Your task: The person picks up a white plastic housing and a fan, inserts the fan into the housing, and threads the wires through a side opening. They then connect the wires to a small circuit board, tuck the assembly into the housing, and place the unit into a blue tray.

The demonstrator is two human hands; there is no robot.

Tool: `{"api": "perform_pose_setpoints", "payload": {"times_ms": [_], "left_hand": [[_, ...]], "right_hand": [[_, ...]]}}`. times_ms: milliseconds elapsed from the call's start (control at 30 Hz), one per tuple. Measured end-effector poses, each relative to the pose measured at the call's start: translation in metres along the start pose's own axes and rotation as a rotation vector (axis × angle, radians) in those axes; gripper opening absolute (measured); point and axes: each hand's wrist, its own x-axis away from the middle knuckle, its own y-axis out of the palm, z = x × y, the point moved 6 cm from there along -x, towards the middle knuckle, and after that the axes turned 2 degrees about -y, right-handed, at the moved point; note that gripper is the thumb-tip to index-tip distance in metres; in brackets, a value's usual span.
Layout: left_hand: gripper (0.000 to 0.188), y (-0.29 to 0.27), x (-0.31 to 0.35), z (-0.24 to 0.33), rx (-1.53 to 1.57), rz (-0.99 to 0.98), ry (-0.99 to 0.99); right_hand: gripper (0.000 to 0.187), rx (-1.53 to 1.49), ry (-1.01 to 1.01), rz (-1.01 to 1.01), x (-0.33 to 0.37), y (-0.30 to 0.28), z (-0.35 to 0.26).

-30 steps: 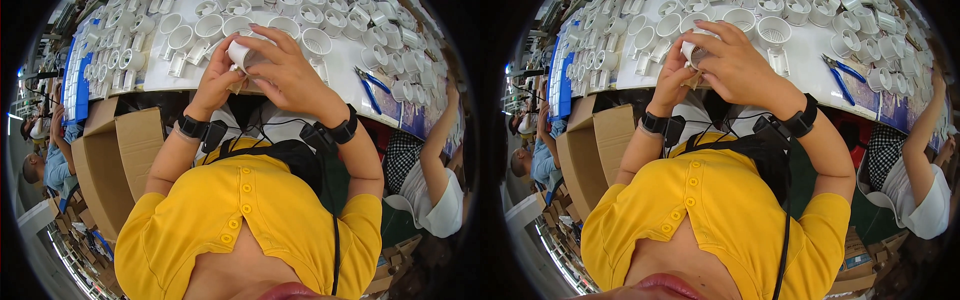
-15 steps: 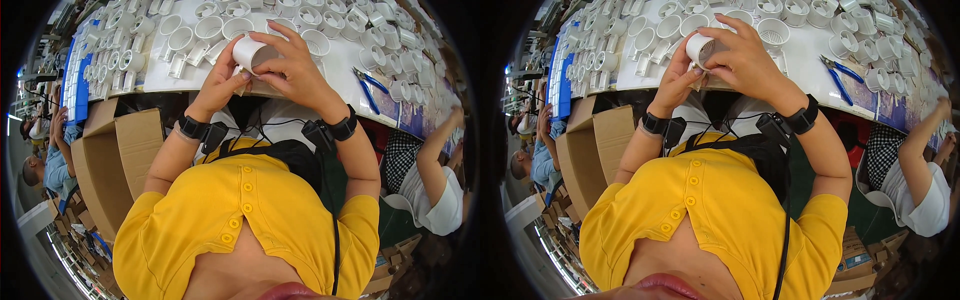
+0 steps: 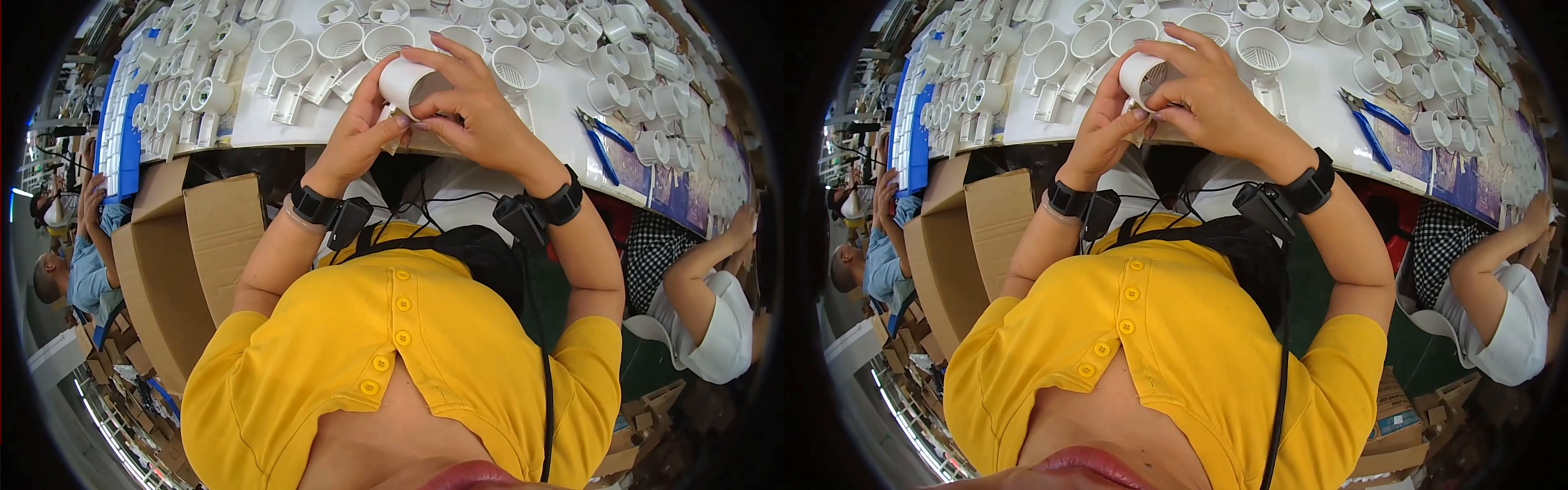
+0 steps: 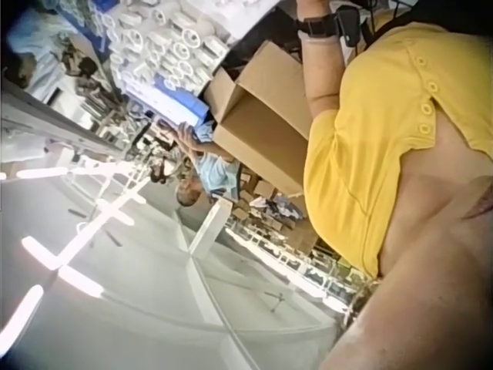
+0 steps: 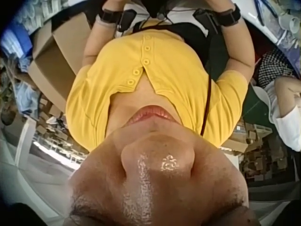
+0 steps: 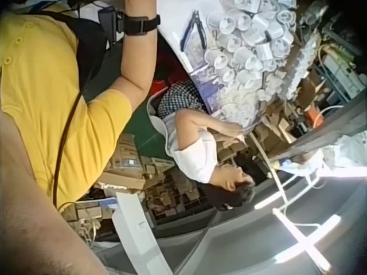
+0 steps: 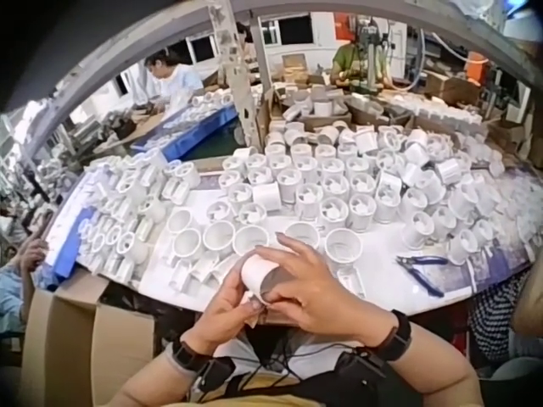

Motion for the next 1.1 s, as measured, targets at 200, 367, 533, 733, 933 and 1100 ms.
{"api": "perform_pose_setpoints", "payload": {"times_ms": [200,367,533,733,933,1100], "left_hand": [[0.073,0.002,0.002,0.001,0.069,0.011,-0.016],[0.074,0.004,0.001,0.0,0.086,0.007,-0.016],[0.073,0.003,0.002,0.005,0.07,0.023,0.026],[0.074,0.001,0.004,0.028,0.159,0.03,0.119],[0.074,0.003,0.007,0.042,0.105,0.062,0.173],[0.073,-0.002,0.016,0.049,-0.158,0.209,0.145]], "right_hand": [[0.016,0.098,0.036,0.052,0.006,-0.004,-0.003],[0.017,0.085,0.005,0.075,0.006,-0.002,-0.004],[0.037,0.11,0.006,0.109,0.01,-0.004,-0.002],[0.071,-0.08,0.33,0.074,0.021,-0.017,-0.007],[0.069,-0.188,0.382,0.055,0.014,-0.006,-0.006],[0.066,0.35,0.106,0.107,-0.013,-0.028,-0.042]]}}
